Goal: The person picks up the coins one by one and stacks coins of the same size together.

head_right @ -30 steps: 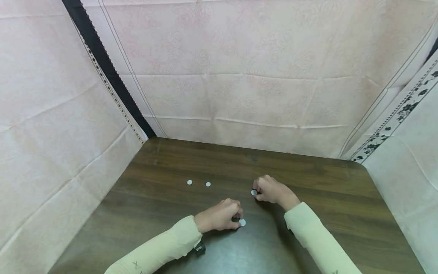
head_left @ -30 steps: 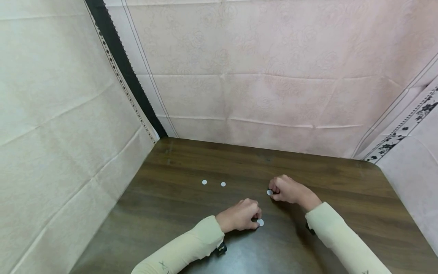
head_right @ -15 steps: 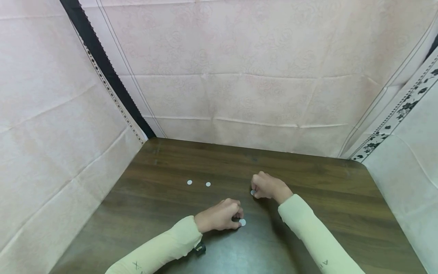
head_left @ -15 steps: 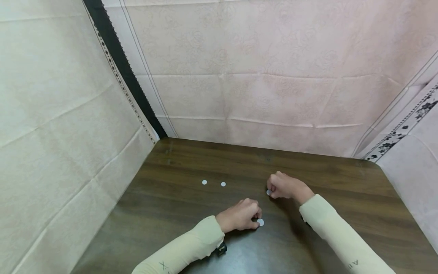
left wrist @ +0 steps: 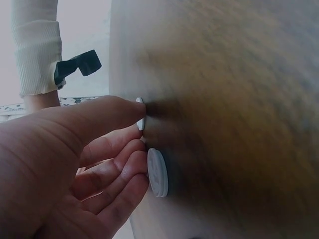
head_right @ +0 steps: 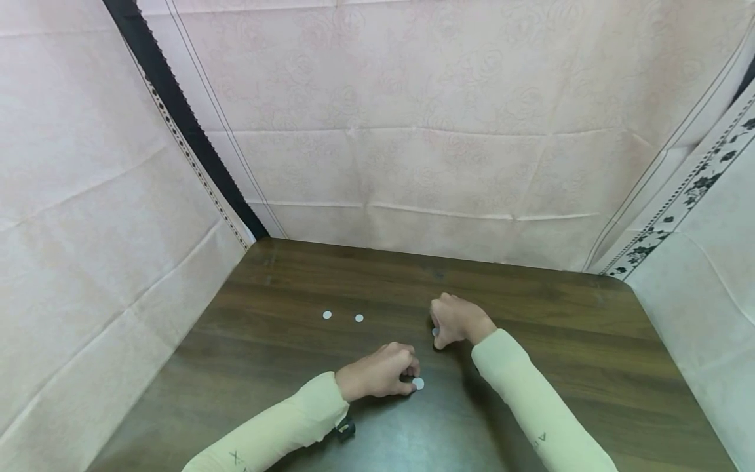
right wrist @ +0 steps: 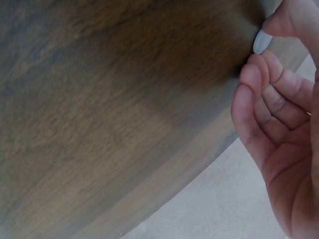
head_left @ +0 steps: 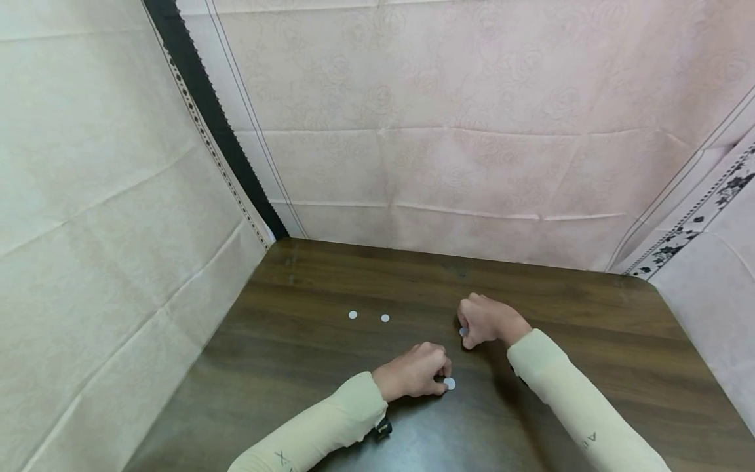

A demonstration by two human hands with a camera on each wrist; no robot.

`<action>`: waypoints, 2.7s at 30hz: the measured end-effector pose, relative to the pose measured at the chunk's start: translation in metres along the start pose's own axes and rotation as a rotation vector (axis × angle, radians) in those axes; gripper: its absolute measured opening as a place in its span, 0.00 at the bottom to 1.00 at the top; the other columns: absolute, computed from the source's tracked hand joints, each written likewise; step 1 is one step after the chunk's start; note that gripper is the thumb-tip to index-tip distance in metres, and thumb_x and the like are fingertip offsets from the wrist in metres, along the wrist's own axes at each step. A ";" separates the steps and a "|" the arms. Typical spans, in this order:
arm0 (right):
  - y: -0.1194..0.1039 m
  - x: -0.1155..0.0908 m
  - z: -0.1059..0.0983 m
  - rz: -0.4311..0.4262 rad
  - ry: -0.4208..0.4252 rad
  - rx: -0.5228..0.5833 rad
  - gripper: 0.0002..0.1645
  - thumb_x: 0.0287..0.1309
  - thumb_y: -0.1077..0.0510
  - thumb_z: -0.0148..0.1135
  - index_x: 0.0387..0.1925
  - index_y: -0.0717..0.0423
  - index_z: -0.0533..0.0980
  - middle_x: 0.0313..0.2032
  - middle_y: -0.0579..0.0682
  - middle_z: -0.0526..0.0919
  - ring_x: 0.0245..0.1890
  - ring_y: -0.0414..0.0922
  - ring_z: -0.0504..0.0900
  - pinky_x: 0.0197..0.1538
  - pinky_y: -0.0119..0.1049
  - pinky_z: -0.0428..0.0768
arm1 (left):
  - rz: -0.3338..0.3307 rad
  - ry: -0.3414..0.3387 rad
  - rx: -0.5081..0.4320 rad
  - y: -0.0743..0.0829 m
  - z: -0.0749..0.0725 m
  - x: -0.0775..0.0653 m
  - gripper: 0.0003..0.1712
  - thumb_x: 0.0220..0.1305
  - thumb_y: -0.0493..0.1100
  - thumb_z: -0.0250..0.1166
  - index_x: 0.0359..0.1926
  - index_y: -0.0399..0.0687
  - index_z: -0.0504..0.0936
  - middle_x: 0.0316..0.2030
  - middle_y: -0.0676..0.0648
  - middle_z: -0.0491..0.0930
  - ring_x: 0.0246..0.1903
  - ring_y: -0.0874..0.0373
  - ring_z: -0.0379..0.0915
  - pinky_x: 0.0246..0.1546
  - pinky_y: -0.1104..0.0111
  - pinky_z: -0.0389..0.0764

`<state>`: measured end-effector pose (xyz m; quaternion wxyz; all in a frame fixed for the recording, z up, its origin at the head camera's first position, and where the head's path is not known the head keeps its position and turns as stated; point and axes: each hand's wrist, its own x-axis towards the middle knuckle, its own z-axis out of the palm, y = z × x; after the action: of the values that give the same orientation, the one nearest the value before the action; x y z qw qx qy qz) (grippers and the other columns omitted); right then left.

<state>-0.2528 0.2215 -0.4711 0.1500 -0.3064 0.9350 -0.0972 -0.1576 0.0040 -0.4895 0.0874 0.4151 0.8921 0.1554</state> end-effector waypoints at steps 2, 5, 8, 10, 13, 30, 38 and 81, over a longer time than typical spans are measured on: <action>0.001 0.002 0.000 -0.003 0.003 -0.021 0.19 0.46 0.59 0.75 0.12 0.44 0.73 0.13 0.37 0.70 0.15 0.35 0.64 0.22 0.30 0.65 | -0.003 0.001 -0.002 0.000 -0.001 0.000 0.04 0.65 0.45 0.76 0.37 0.51 0.90 0.34 0.57 0.80 0.31 0.71 0.71 0.34 0.83 0.72; 0.001 0.003 0.001 -0.005 -0.002 -0.050 0.22 0.46 0.58 0.73 0.10 0.41 0.68 0.12 0.36 0.65 0.14 0.34 0.60 0.21 0.30 0.60 | -0.009 -0.006 -0.018 -0.001 -0.001 0.001 0.04 0.65 0.45 0.76 0.37 0.51 0.91 0.34 0.56 0.80 0.31 0.71 0.71 0.34 0.82 0.73; 0.001 0.004 0.001 -0.006 -0.015 -0.069 0.26 0.46 0.57 0.72 0.09 0.41 0.64 0.10 0.35 0.59 0.13 0.34 0.55 0.20 0.31 0.56 | -0.012 -0.013 -0.027 -0.001 -0.001 0.001 0.04 0.65 0.45 0.76 0.38 0.51 0.91 0.34 0.56 0.80 0.30 0.71 0.70 0.33 0.82 0.73; 0.001 0.004 0.001 -0.005 -0.021 -0.082 0.27 0.47 0.57 0.72 0.09 0.40 0.63 0.10 0.35 0.57 0.13 0.34 0.54 0.20 0.31 0.55 | -0.010 -0.016 -0.029 -0.001 -0.001 0.002 0.04 0.65 0.45 0.75 0.38 0.51 0.91 0.34 0.56 0.80 0.30 0.71 0.70 0.33 0.82 0.72; 0.000 0.004 0.001 -0.002 -0.023 -0.099 0.27 0.47 0.56 0.72 0.08 0.40 0.63 0.10 0.35 0.59 0.14 0.34 0.55 0.20 0.31 0.56 | -0.011 -0.019 -0.034 -0.001 -0.001 0.001 0.04 0.65 0.45 0.75 0.37 0.50 0.90 0.33 0.57 0.79 0.30 0.71 0.69 0.33 0.82 0.72; -0.001 -0.001 0.002 -0.004 -0.014 -0.098 0.22 0.44 0.56 0.74 0.10 0.43 0.68 0.11 0.37 0.66 0.14 0.34 0.61 0.21 0.31 0.60 | -0.027 -0.034 -0.063 0.000 -0.001 0.000 0.05 0.66 0.44 0.75 0.37 0.48 0.90 0.33 0.56 0.78 0.30 0.70 0.68 0.32 0.81 0.72; -0.004 -0.007 0.002 0.013 -0.020 -0.061 0.22 0.44 0.57 0.73 0.10 0.43 0.67 0.12 0.36 0.62 0.14 0.35 0.58 0.21 0.32 0.57 | -0.021 -0.027 -0.058 0.000 0.000 0.001 0.05 0.65 0.44 0.75 0.37 0.49 0.90 0.33 0.56 0.78 0.30 0.70 0.68 0.32 0.81 0.72; -0.034 -0.044 0.029 -0.119 0.008 0.012 0.24 0.40 0.59 0.72 0.11 0.42 0.63 0.11 0.32 0.53 0.12 0.30 0.50 0.19 0.29 0.53 | -0.016 -0.004 -0.008 0.000 0.003 0.001 0.04 0.65 0.45 0.76 0.37 0.52 0.89 0.34 0.57 0.80 0.32 0.71 0.71 0.35 0.82 0.74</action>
<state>-0.1902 0.2184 -0.4786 0.1421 -0.3601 0.9151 -0.1126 -0.1578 0.0050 -0.4921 0.0921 0.4080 0.8946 0.1575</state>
